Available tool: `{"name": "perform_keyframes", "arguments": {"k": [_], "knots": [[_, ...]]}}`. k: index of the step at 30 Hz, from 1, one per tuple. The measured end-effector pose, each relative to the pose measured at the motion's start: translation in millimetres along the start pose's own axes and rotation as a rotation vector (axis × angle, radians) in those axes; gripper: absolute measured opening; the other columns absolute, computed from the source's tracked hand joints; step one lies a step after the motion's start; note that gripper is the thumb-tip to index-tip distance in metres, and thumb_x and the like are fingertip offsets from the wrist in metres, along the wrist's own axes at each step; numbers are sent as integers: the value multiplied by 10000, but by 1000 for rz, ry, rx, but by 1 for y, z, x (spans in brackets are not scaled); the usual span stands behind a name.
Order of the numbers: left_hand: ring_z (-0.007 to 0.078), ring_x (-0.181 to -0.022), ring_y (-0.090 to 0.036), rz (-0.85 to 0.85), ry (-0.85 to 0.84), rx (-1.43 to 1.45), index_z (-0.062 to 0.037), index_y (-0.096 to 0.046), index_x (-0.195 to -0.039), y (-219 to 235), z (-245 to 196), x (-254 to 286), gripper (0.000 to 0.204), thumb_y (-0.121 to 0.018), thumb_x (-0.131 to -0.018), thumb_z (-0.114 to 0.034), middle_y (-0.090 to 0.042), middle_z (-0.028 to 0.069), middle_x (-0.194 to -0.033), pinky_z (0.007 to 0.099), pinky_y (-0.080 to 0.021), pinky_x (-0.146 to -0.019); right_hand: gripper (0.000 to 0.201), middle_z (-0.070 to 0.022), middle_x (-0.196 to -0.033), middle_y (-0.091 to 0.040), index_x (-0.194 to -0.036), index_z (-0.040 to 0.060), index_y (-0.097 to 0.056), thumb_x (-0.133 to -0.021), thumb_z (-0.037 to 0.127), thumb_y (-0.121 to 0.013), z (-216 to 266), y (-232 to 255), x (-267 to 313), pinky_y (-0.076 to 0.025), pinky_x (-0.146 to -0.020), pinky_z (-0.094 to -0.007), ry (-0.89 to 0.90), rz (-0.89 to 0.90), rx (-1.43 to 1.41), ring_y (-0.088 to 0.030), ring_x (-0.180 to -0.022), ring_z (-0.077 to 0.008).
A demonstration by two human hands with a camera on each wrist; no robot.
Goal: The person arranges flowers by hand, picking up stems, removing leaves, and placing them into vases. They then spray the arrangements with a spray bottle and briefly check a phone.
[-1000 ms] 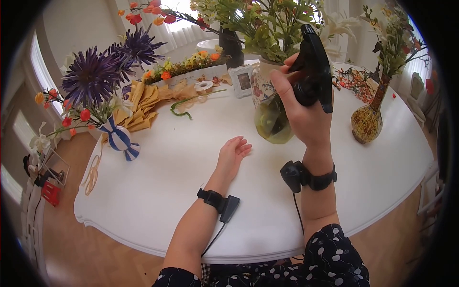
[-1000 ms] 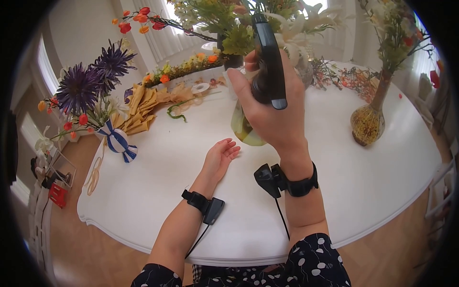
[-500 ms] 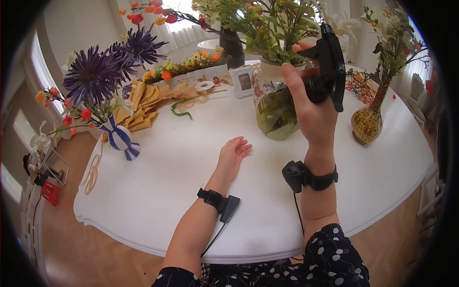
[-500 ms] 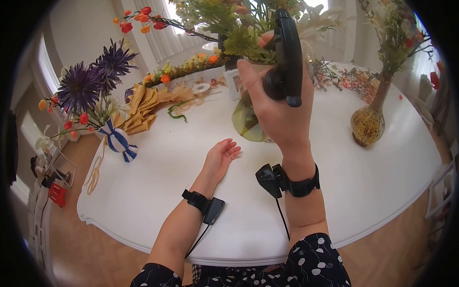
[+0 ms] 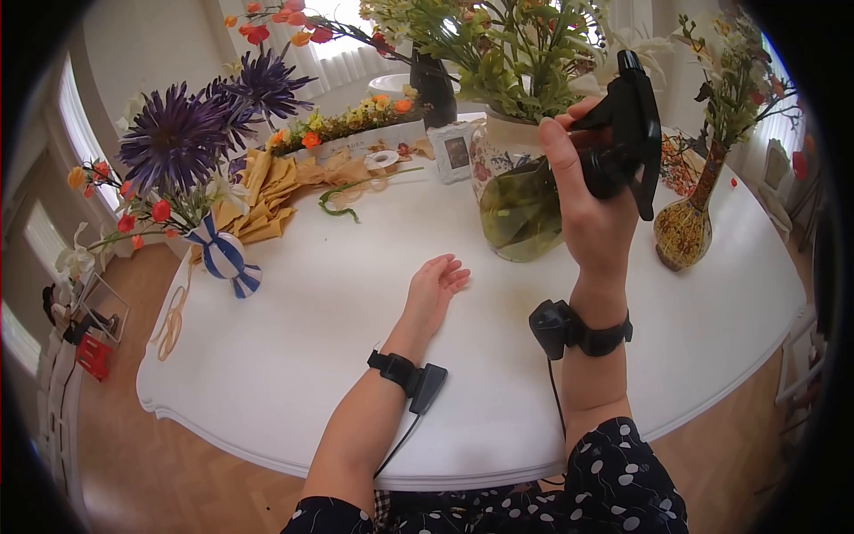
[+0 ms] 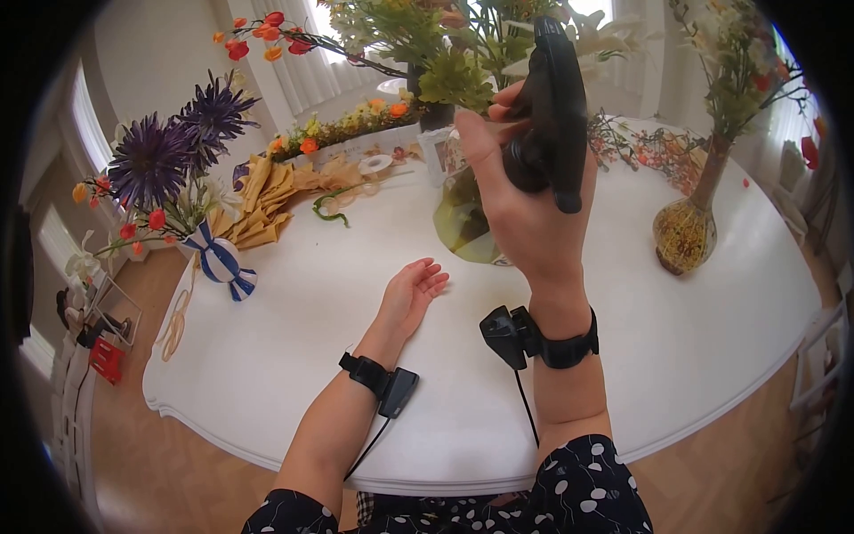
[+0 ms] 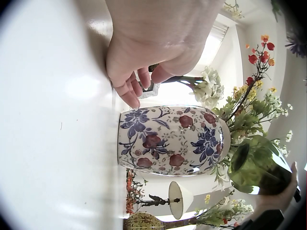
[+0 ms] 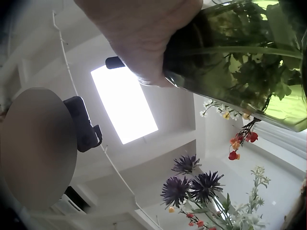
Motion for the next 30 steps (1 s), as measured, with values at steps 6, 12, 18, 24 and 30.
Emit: {"name": "perform_keyframes", "arguments": {"k": [6, 12, 18, 24, 30], "knots": [[280, -993, -595, -7, -1, -16, 29, -507, -1149, -1, -1, 1, 257, -501, -952, -137, -576, 154, -1061, 381, -498, -883, 397, -24, -1057, -591, -1171, 27, -557, -820, 92, -732, 4, 1, -4, -432, -655, -185, 8, -17, -15, -541, -701, -29], [276, -986, -597, -7, 0, -17, 31, -503, -1147, -2, -1, 2, 251, -492, -956, -132, -573, 152, -1056, 378, -502, -878, 385, -17, -1058, -590, -1177, 34, -558, -832, 82, -722, 3, 4, -5, -429, -650, -179, 7, -40, -41, -530, -718, -19], [275, -985, -596, -10, 4, -15, 32, -502, -1136, -1, -1, 1, 238, -487, -957, -125, -571, 155, -1058, 376, -506, -875, 304, -9, -992, -581, -1105, 40, -573, -842, 81, -718, -3, 9, -3, -430, -664, -178, -25, -62, -62, -529, -729, -34], [274, -984, -596, -10, 0, -17, 31, -505, -1133, -2, -1, 2, 238, -488, -957, -127, -572, 154, -1054, 374, -505, -876, 299, -14, -974, -586, -1092, 50, -580, -840, 108, -729, -1, 16, -3, -438, -679, -193, -50, -122, -26, -532, -747, -47], [273, -983, -597, -8, -2, -11, 26, -514, -1130, -2, -1, 2, 236, -496, -954, -130, -576, 149, -1051, 376, -502, -875, 361, -27, -1052, -594, -1154, 49, -564, -841, 124, -729, 0, 18, -9, -434, -694, -194, 1, -144, -57, -520, -747, -53]]}}
Point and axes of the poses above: each hand's wrist, its own x-axis away from the middle knuckle, its own y-axis out of the back of the hand, z = x × y, the point moved 8 cm from there along -x, towards the middle knuckle
